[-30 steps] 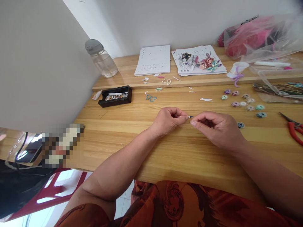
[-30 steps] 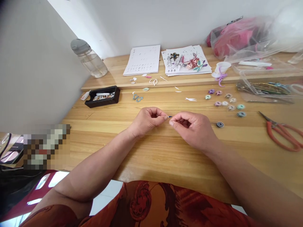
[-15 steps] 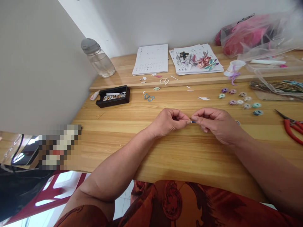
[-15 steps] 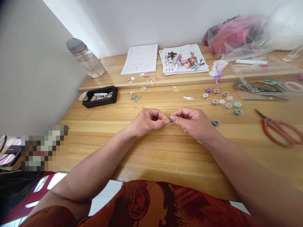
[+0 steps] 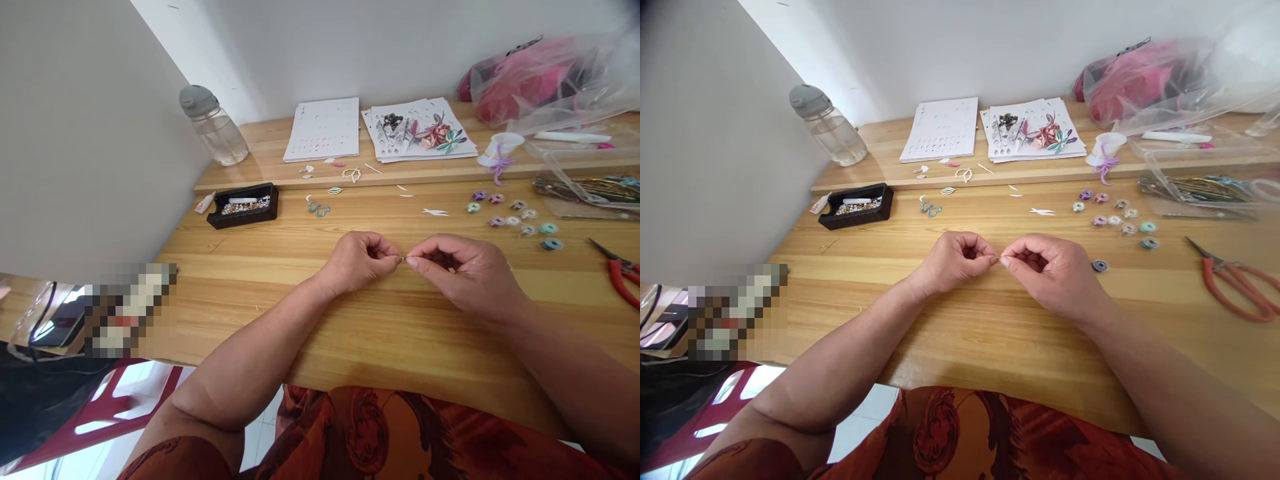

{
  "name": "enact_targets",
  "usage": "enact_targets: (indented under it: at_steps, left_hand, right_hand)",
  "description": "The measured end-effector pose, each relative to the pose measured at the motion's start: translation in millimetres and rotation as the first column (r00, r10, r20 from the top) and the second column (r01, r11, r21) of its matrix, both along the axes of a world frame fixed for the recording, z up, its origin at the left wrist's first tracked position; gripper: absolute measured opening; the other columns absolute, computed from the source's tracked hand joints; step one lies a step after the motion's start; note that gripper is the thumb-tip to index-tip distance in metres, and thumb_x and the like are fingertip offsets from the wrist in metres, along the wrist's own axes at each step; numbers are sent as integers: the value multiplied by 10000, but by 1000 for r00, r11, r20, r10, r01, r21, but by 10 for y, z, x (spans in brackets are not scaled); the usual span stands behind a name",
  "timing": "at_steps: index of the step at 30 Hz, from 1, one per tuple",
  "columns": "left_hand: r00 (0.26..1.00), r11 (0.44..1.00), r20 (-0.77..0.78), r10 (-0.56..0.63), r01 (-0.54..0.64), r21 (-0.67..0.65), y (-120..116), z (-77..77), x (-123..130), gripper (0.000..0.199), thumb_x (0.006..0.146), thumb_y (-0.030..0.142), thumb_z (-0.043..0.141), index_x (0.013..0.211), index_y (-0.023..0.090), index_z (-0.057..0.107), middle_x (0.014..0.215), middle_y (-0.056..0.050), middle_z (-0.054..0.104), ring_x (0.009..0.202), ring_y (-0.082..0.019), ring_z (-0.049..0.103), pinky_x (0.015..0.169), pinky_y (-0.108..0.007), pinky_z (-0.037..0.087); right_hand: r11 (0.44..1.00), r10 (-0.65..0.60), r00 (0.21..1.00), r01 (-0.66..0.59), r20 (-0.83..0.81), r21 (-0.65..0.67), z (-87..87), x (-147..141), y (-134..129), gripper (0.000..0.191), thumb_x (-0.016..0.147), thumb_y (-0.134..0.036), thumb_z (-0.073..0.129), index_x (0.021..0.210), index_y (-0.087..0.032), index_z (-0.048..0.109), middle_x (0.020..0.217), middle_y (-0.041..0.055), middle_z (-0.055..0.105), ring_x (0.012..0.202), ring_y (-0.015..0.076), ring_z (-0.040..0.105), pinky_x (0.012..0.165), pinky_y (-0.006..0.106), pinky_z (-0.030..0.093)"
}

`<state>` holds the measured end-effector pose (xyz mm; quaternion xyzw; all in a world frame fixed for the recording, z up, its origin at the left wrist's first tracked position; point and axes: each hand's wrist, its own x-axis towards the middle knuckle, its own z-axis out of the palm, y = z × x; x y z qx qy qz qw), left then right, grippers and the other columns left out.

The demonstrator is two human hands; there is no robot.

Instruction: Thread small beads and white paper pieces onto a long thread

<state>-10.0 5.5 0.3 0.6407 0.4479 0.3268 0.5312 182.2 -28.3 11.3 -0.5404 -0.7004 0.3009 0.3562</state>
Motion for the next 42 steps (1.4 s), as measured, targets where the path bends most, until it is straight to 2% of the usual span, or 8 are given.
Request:
enact_targets:
  at_steps: [6,12,18,23,29,34,38,42]
  left_hand:
    - [989,991,103,-101,109,-74,-8,-2,3,229,721,338,704,760,116,667,683,6,596,574,-53,445,539,-200,336]
    - [984,992,178,-21,42,-119,15,-7,-3,322,683,415,752,782,123,659,638,32,536,543,-47,385,508,-207,278]
    - [993,996,97,62,-55,-68,15,13,-1,250,700,356,720,755,122,652,654,21,563,561,-57,422,523,-202,321]
    - [999,1000,40,-18,19,-19,12,-4,-2,190,719,306,683,745,119,659,666,10,588,576,-61,452,533,-199,338]
    - [986,985,121,-117,131,-110,-1,-15,-3,218,700,314,721,770,114,674,708,-7,615,587,-56,459,540,-196,336]
    - [978,986,204,-37,69,-152,7,-3,-4,303,687,394,750,782,119,664,645,23,560,541,-44,401,508,-200,288]
    - [981,991,182,66,-43,-129,26,-8,-1,322,689,424,742,769,124,657,641,25,559,546,-50,408,518,-205,304]
    - [996,997,68,60,-58,-44,26,-6,-2,249,703,360,713,736,120,655,654,14,579,560,-57,429,524,-205,321]
  right_hand:
    - [992,18,988,-36,-151,-120,-44,55,120,175,796,-386,717,809,-212,729,675,0,636,569,112,498,523,256,379]
    - [959,-20,965,-54,-260,-277,-121,52,127,280,780,-469,728,832,-195,701,523,-37,497,458,94,406,432,244,298]
    - [991,49,998,-53,-40,-121,-54,-5,18,183,833,-394,679,805,-216,704,618,-11,579,524,107,443,483,258,337]
    - [1000,15,999,-16,39,17,-10,10,2,87,837,-308,664,823,-230,699,680,-5,624,581,123,485,527,264,378]
    - [993,1,993,-15,-121,-114,-41,51,107,190,807,-400,702,804,-211,715,620,-5,586,522,108,455,477,257,331]
    - [968,-1,977,-53,-214,-246,-98,44,121,249,778,-451,726,812,-206,701,516,-40,485,453,93,387,430,250,274]
    - [986,46,996,-58,-82,-157,-70,-9,34,198,822,-407,688,785,-213,706,584,-19,552,499,102,423,462,259,308]
    - [1000,15,999,-15,33,6,-25,-20,-21,109,836,-319,667,817,-222,714,669,3,629,561,123,483,516,272,376]
